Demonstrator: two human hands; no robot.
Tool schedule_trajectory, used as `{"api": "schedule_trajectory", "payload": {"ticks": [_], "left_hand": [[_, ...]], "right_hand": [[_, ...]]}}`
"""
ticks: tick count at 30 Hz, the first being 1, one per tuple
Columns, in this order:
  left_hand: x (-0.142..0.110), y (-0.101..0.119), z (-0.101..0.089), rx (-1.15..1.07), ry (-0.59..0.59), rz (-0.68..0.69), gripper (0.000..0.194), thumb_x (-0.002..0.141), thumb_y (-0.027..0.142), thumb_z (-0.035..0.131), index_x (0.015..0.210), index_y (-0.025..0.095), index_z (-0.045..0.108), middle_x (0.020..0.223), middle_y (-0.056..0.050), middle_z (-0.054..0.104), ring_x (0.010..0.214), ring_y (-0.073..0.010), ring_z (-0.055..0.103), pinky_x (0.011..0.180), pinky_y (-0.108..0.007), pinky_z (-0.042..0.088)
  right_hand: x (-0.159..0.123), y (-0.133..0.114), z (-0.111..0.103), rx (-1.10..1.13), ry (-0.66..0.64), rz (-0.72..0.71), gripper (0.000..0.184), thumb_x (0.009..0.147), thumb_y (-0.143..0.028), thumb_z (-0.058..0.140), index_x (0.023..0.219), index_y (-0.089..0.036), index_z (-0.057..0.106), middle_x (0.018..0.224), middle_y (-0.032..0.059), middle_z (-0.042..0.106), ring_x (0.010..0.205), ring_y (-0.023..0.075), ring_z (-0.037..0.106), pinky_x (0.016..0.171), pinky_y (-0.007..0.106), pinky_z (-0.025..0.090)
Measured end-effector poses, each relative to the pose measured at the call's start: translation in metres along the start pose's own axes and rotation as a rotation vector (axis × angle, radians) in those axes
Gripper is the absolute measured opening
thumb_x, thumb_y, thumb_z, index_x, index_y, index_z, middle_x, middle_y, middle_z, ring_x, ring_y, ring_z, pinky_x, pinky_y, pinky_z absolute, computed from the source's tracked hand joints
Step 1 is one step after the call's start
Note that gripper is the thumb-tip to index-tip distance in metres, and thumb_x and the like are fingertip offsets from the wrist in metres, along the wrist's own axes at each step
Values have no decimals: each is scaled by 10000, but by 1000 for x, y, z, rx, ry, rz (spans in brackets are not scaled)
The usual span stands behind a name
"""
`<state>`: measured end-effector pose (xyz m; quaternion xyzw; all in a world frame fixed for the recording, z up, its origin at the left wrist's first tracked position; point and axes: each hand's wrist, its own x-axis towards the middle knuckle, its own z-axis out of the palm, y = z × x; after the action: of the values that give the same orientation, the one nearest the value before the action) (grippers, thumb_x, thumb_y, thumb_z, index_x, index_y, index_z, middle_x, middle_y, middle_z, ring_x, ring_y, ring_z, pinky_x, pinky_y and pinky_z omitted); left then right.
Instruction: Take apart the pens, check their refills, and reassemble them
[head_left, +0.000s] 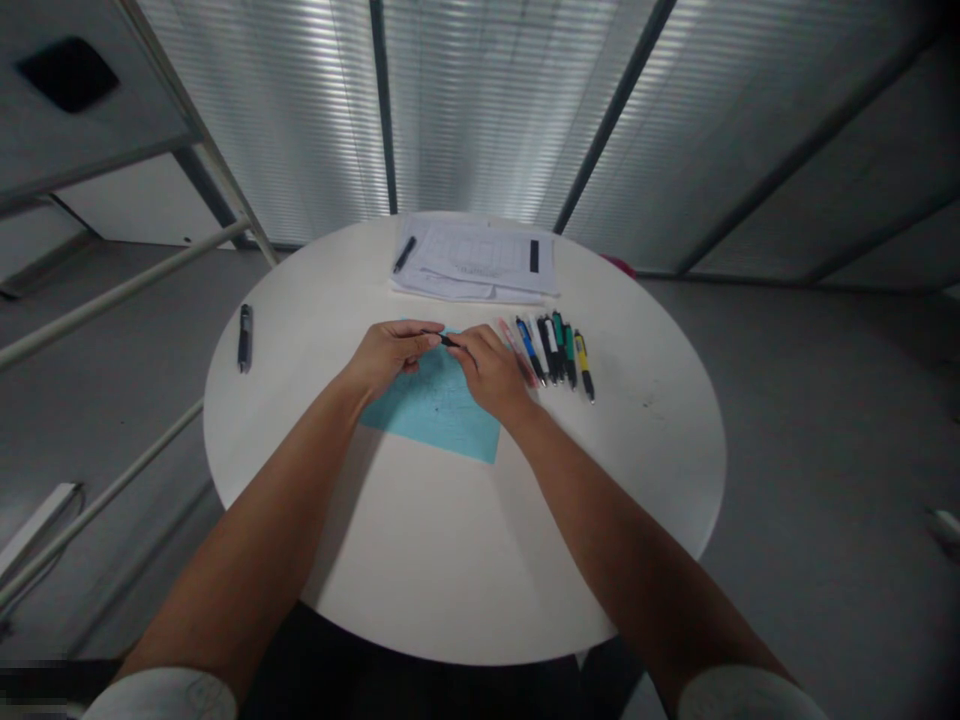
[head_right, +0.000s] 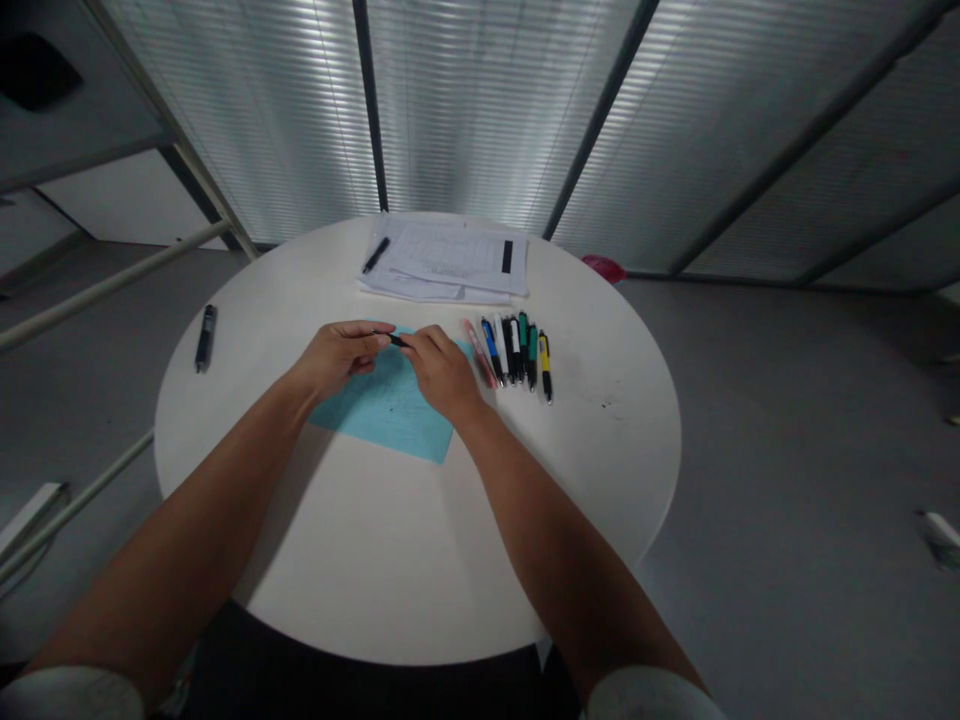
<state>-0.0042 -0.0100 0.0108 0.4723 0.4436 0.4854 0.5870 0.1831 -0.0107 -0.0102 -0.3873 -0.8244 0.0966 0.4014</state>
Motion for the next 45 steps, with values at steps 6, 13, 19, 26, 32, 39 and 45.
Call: {"api": "schedule_trajectory", "payload": {"ticks": [6,13,19,26,32,39,45], "left_hand": [[-1,-1,0,69,36,32,405,647,314,815,1009,137,778,612,0,579,485,-58,398,476,-241,313],[-4,2,2,65,-40,18,448,634,344,828,1021,125,777,623,-10,602,487,-57,402,479,-244,314],[-1,-1,-2,75,-4,41,426,646,321,826,1022,126,780,583,-3,576,469,-59,401,471,-247,308],[-1,0,-1,46,27,58,423,645,340,829,1006,126,780,555,13,548,470,-63,399,474,-247,308],[-3,0,1,-30,-41,29,386,649,318,830,989,140,783,557,21,531,488,-58,396,476,-231,300],[-2,0,-1,-53,-21,35,357,650,292,825,974,147,783,519,36,494,468,-55,372,468,-231,289],[-1,1,0,-51,-5,48,340,653,289,825,957,143,785,513,38,472,474,-55,363,465,-228,283]], "right_hand": [[0,-6,-3,4,-19,-21,283,1013,-298,386,1113,-226,641,990,78,609,955,196,605,876,339,501],[-2,-3,3,80,77,-49,158,895,-215,542,1052,-207,525,995,83,563,943,219,571,810,374,518],[0,5,3,25,114,22,31,916,-247,578,911,-217,582,911,52,623,887,204,597,826,370,501],[-1,-1,-2,-62,0,-32,290,1015,-344,394,1099,-236,649,1012,80,674,993,222,610,891,374,483],[-3,-6,-2,39,39,-1,229,956,-310,490,1156,-217,552,1029,81,620,950,210,607,817,350,512],[0,3,4,51,68,44,147,954,-353,502,959,-218,561,947,73,630,905,216,609,808,372,506],[-1,-3,-2,7,1,21,257,1011,-348,387,1044,-214,603,985,81,658,954,217,619,850,366,489]]}}
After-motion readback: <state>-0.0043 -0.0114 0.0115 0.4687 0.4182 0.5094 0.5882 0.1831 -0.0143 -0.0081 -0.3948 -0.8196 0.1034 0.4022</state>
